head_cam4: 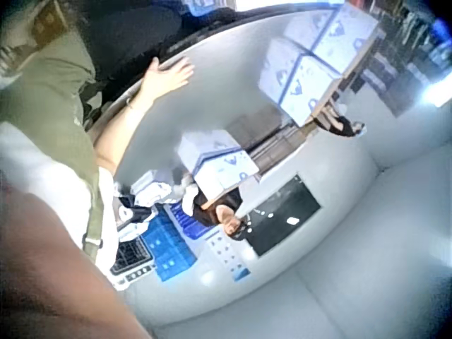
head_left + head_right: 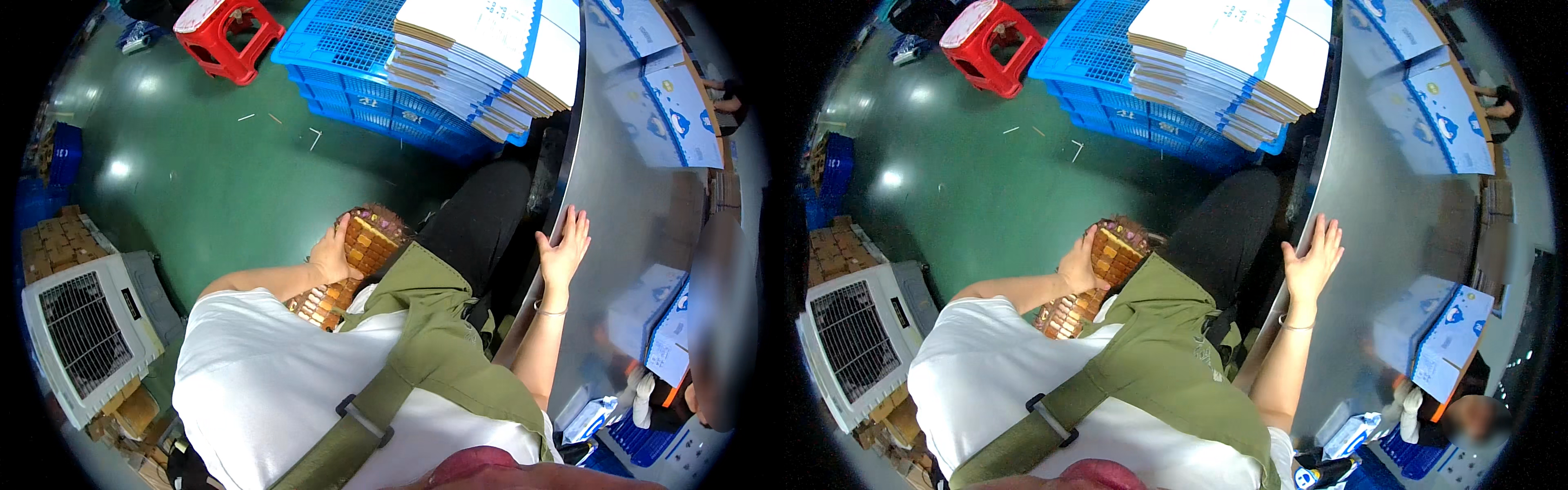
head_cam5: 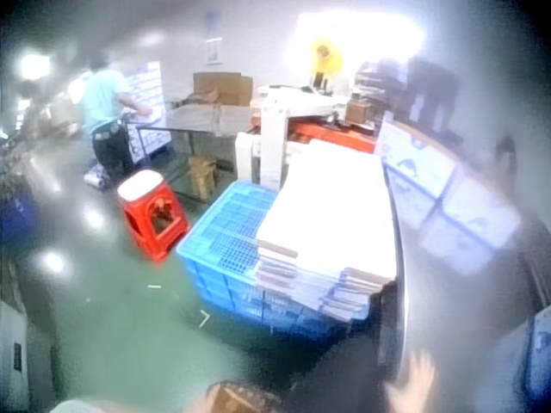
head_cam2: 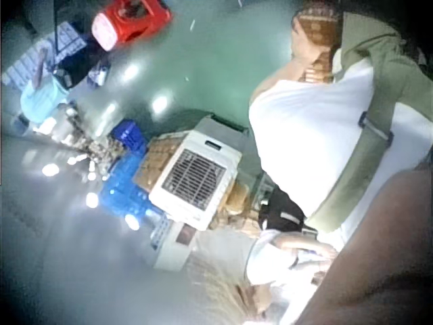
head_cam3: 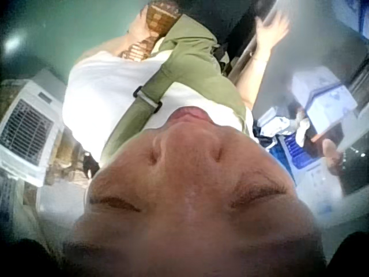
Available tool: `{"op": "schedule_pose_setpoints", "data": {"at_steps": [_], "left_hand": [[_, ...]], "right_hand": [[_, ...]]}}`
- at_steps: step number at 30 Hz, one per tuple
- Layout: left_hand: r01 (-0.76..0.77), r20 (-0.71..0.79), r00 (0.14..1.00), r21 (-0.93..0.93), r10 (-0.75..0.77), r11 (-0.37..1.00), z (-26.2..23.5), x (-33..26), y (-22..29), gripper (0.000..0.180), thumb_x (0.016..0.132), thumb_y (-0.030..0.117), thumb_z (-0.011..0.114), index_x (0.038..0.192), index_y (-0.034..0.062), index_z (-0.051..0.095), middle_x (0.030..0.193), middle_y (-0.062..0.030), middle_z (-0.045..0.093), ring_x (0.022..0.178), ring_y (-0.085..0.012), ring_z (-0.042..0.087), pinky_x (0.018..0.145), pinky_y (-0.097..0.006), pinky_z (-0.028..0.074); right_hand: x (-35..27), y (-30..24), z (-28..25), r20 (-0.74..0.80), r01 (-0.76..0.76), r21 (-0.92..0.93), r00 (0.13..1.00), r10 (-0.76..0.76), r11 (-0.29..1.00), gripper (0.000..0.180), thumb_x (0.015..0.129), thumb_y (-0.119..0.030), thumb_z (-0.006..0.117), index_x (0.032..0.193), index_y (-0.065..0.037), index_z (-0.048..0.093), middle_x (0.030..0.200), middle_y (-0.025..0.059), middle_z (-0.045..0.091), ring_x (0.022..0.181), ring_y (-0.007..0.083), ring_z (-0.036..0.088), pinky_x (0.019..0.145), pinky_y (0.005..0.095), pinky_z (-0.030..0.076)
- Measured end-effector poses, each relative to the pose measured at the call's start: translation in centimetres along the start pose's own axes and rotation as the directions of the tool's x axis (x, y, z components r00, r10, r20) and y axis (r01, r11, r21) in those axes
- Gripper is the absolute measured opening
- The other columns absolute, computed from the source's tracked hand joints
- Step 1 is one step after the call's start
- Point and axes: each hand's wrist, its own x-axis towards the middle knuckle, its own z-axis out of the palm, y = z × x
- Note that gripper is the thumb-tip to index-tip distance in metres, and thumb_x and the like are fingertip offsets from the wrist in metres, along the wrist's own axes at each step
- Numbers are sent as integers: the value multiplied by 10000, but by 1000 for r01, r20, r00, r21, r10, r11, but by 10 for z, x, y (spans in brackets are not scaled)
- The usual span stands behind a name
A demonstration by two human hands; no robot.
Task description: The person packs multiple small soft packets into cardboard boxes at a large metal table, frequently taking boxes from a stack, opening them, and placing the packets inside.
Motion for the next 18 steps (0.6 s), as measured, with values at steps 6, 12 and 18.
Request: {"op": "schedule_pose_setpoints", "data": {"at_steps": [6,12,18], "left_hand": [[-75,-18,997,-151,73,986,5,26,-4,1332,447,248,940,1483,106,115,1282,-203,486,1201,-382,481,1022,-412,411],[168,302,953,-545,6,821,-4,45,-4,1086,482,-58,875,1382,39,275,1279,-133,555,1170,-280,546,1033,-394,426],[301,440,898,-640,16,707,1,68,-19,840,493,-228,754,1235,40,466,1070,-100,665,969,-248,647,811,-425,558]], "right_hand": [[3,-1,-9,-2,-23,15,1000,23,1000,807,670,-207,776,1401,-123,444,1496,174,343,1416,331,262,1165,484,146],[-1,-1,-21,-46,-103,69,993,106,992,755,646,-237,797,1340,-145,512,1466,160,384,1401,342,278,1158,517,144],[1,6,-32,-21,-160,186,986,167,969,731,631,-225,791,1305,-129,528,1445,162,398,1387,347,291,1146,550,131]]}}
